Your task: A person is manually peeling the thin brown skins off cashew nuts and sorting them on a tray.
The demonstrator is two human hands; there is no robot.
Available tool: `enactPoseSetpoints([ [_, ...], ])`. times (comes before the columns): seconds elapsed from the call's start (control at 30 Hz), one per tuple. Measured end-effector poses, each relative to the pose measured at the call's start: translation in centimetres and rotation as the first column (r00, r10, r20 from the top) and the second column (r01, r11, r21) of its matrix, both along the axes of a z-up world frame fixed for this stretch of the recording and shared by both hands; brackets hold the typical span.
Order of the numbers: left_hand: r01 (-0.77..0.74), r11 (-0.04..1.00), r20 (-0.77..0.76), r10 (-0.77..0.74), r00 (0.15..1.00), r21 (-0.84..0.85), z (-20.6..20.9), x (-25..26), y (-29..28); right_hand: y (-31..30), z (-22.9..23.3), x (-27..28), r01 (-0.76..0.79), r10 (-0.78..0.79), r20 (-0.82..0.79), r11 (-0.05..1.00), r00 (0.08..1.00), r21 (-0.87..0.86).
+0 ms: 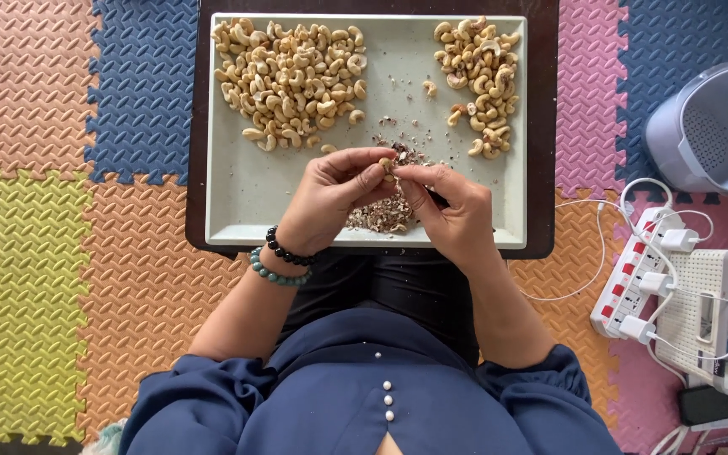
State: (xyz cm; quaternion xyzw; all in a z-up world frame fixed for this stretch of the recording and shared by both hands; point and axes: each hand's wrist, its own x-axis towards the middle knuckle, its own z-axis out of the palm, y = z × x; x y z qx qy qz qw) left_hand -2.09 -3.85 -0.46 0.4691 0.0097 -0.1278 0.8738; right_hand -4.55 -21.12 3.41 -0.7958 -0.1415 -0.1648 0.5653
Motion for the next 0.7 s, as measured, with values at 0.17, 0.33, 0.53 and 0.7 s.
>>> enactPoseSetpoints([
  [0.17,-0.041,0.996,-0.062,0.035,0.997,-0.083,-1.8,0.2,-0.7,0.7,-0.2,0.1,0.024,-0.025,0.015,0.998,1.000,0.060],
  [0.33,-0.090,0.989,-0.071,0.082,0.994,-0.116,-1.8,-0.3,-1.6,1.0,0.0,-0.2,0.035,-0.037,0.015,0.992,0.999,0.124],
  [0.53,-0.126,0.988,-0.013,0.125,0.992,-0.094,-0.5,-0.5,-1.5,0.1,0.8,-0.4,0.076,-0.076,-0.011,0.991,0.997,0.107],
  [0.7,-0.162,0.987,0.054,0.162,0.985,-0.014,0.3,-0.7,-1.0,0.5,0.0,-0.8,0.071,-0.066,-0.068,0.995,0.995,0.067],
])
